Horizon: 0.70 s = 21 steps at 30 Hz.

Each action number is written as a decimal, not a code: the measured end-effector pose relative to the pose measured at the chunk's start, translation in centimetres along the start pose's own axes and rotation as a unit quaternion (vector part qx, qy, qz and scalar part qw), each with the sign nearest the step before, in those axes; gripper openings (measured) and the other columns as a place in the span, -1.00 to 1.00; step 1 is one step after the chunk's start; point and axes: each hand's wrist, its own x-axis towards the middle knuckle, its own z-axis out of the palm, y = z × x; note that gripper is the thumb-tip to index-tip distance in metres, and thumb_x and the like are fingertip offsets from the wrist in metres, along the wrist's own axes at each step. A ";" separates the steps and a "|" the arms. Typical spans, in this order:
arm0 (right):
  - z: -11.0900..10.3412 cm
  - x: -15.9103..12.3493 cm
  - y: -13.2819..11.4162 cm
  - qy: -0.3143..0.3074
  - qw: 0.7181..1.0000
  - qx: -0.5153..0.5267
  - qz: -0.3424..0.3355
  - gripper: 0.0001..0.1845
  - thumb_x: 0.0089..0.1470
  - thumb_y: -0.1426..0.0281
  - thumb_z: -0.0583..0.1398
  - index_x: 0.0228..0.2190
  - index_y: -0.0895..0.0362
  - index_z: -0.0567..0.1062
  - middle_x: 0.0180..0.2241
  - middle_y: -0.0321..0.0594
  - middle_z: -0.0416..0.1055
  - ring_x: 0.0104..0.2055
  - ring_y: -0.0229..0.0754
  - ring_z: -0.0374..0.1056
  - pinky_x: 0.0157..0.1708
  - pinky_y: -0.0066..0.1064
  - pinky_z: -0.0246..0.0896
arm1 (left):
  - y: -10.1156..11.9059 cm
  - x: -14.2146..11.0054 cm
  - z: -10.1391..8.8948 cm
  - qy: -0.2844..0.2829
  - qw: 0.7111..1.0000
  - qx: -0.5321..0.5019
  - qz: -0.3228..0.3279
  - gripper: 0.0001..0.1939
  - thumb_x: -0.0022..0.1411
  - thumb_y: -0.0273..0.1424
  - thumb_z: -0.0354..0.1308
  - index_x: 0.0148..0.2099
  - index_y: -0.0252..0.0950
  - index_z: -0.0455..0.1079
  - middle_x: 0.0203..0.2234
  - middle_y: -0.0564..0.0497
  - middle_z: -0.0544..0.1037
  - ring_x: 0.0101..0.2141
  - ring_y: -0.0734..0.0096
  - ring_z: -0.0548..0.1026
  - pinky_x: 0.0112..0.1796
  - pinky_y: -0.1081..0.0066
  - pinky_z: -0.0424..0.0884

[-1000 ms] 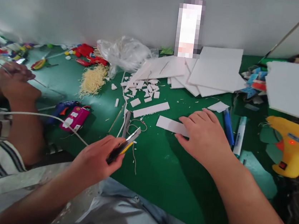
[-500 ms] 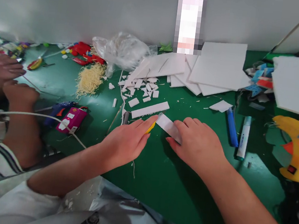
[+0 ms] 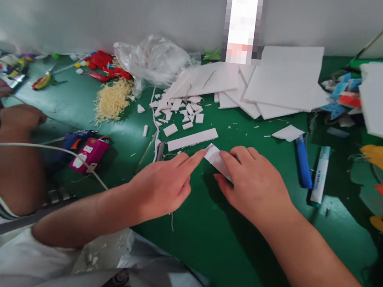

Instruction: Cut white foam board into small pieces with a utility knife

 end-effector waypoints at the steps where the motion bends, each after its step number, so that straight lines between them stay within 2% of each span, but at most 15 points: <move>1: 0.1 0.1 0.0 0.000 1.000 0.001 -0.013 -0.69 0.22 0.32 0.16 -0.09 0.18 0.59 -0.21 -0.04 0.54 -0.27 -0.06 0.38 -0.36 -0.27 0.25 | 0.1 0.0 0.0 -0.003 1.000 -0.003 0.001 -0.24 0.37 -0.54 -0.08 0.55 -0.37 -0.16 -0.05 -0.20 0.51 -0.23 0.20 0.64 -0.29 0.31 0.58; 8: 0.3 0.2 0.3 -0.017 1.000 -0.002 -0.026 -0.69 0.25 0.40 0.12 -0.08 0.15 0.61 -0.26 -0.07 0.50 -0.32 -0.11 0.30 -0.44 -0.30 0.14 | 0.2 -0.2 0.6 -0.002 1.000 -0.008 0.017 -0.29 0.38 -0.55 -0.11 0.53 -0.43 -0.10 -0.04 -0.21 0.51 -0.22 0.27 0.63 -0.25 0.38 0.58; 14: 0.1 -0.1 0.4 -0.037 0.999 0.012 0.003 -0.68 0.22 0.40 0.15 -0.07 0.12 0.62 -0.22 -0.07 0.52 -0.29 -0.11 0.35 -0.41 -0.31 0.21 | 0.4 0.0 0.9 -0.011 1.000 -0.014 0.018 -0.31 0.39 -0.53 -0.10 0.52 -0.40 -0.07 -0.03 -0.22 0.51 -0.26 0.32 0.62 -0.29 0.43 0.57; 21: 0.1 -0.1 0.4 -0.052 0.998 0.016 0.016 -0.68 0.24 0.36 0.14 -0.06 0.11 0.62 -0.21 -0.07 0.53 -0.28 -0.12 0.36 -0.39 -0.31 0.21 | 0.6 0.2 1.2 -0.022 0.999 -0.025 0.018 -0.25 0.41 -0.52 -0.12 0.56 -0.38 -0.24 0.03 -0.22 0.49 -0.21 0.25 0.64 -0.35 0.39 0.56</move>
